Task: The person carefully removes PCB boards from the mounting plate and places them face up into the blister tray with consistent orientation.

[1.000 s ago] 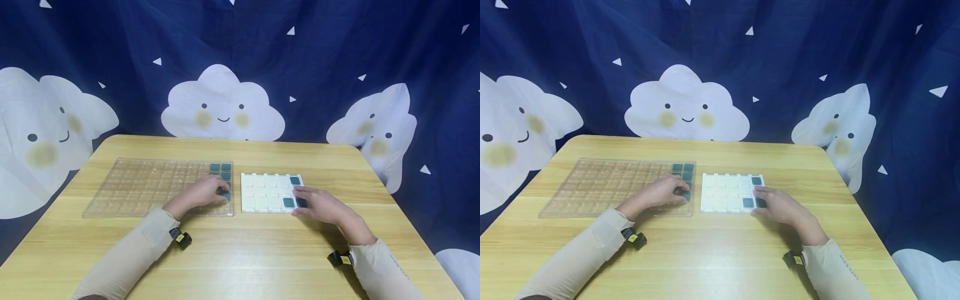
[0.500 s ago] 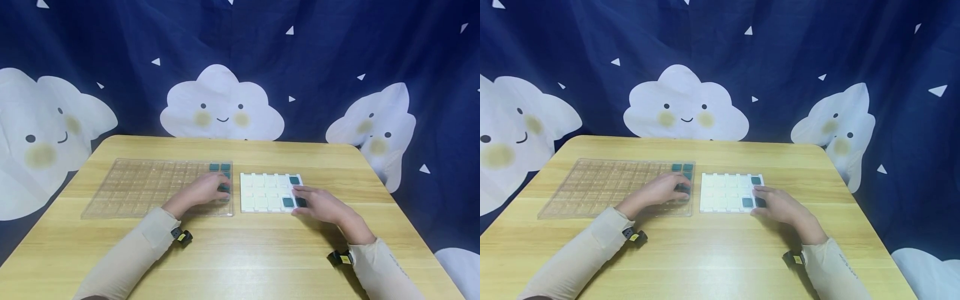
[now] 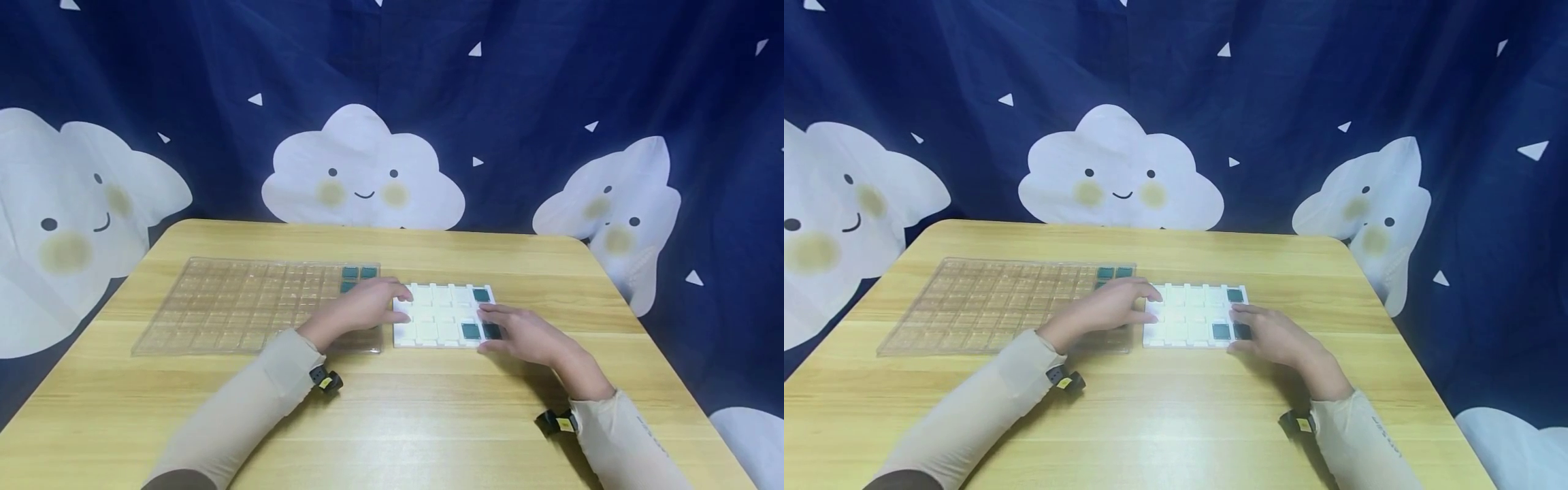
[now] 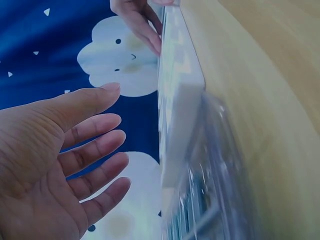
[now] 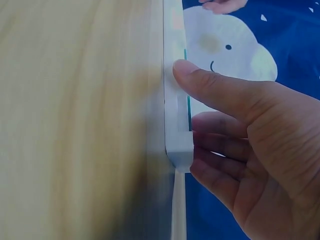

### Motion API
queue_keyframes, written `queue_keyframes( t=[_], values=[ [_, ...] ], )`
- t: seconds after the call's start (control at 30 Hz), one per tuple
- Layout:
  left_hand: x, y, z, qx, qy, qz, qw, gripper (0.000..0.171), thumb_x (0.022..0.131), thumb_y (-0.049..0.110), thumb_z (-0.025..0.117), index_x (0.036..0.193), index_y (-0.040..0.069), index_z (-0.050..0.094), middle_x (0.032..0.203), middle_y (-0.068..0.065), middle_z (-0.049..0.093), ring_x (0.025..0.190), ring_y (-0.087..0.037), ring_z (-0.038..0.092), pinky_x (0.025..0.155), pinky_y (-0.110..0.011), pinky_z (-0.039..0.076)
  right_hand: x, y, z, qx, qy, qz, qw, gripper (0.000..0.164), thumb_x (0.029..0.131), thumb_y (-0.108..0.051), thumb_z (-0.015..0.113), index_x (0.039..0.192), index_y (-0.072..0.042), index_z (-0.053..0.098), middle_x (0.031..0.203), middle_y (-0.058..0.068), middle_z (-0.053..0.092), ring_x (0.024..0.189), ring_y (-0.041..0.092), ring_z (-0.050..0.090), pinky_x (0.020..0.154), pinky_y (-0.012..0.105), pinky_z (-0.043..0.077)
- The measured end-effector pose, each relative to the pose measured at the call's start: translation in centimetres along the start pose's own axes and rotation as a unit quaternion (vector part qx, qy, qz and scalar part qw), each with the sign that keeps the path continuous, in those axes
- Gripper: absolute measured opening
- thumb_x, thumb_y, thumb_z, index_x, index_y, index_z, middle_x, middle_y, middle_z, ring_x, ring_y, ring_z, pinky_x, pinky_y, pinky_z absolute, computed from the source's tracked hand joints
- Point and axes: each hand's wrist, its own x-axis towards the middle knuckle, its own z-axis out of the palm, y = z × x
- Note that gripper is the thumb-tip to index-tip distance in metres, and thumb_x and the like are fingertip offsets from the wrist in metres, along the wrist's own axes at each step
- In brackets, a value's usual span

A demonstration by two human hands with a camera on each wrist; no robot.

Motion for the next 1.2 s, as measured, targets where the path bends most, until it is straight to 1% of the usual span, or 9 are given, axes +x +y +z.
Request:
queue_keyframes(
  t=[0.1,0.27,0.43,0.77,0.97,1.2],
  values=[
    [0.6,0.5,0.1,0.001,-0.004,0.007,1.0000,0.039,0.088,0.033,0.073,0.120,0.011,0.068,0.117,-0.002,0.066,0.108,-0.019,0.061,0.094,-0.035,0.049,0.0,-0.1,-0.1,0.000,-0.001,0.002,1.000,0.066,0.083,-0.040,0.077,0.132,0.002,0.059,0.139,0.017,0.053,0.126,0.039,0.050,0.101,0.051,0.044],
    [1.4,1.5,0.4,0.002,-0.022,0.003,0.9997,0.040,0.090,0.034,0.072,0.123,0.012,0.067,0.119,-0.001,0.065,0.109,-0.019,0.060,0.094,-0.034,0.049,0.0,0.0,-0.1,-0.001,-0.004,0.002,1.000,0.066,0.083,-0.039,0.077,0.132,0.002,0.059,0.140,0.017,0.053,0.126,0.039,0.050,0.101,0.052,0.044],
    [2.3,2.2,0.8,-0.003,-0.034,0.010,0.9993,0.041,0.091,0.034,0.070,0.124,0.011,0.065,0.120,-0.001,0.065,0.110,-0.018,0.059,0.095,-0.034,0.048,0.0,0.1,0.0,-0.002,-0.005,0.006,1.000,0.066,0.082,-0.038,0.078,0.132,0.001,0.059,0.139,0.017,0.054,0.125,0.039,0.051,0.100,0.052,0.045],
    [3.5,3.5,1.6,-0.006,-0.037,0.019,0.9991,0.042,0.092,0.036,0.069,0.126,0.013,0.065,0.119,-0.001,0.065,0.109,-0.017,0.060,0.094,-0.032,0.048,0.1,0.0,-0.3,0.005,-0.015,0.013,1.000,0.066,0.084,-0.041,0.076,0.133,0.000,0.059,0.138,0.018,0.054,0.124,0.039,0.052,0.099,0.053,0.045],
    [4.2,4.0,2.1,-0.003,-0.048,0.022,0.9986,0.044,0.092,0.038,0.068,0.129,0.014,0.063,0.124,0.001,0.064,0.116,-0.016,0.057,0.100,-0.032,0.045,0.1,0.0,-0.2,0.004,-0.015,0.013,1.000,0.067,0.083,-0.043,0.076,0.133,-0.001,0.059,0.138,0.017,0.054,0.124,0.038,0.052,0.099,0.052,0.045],
    [4.8,4.5,2.3,-0.002,-0.049,0.021,0.9986,0.046,0.092,0.038,0.068,0.130,0.014,0.062,0.126,0.001,0.063,0.118,-0.016,0.056,0.104,-0.034,0.042,0.1,0.0,-0.4,0.009,-0.019,0.014,1.000,0.066,0.084,-0.041,0.076,0.133,0.000,0.059,0.138,0.018,0.054,0.123,0.039,0.052,0.099,0.053,0.045]
  ],
)
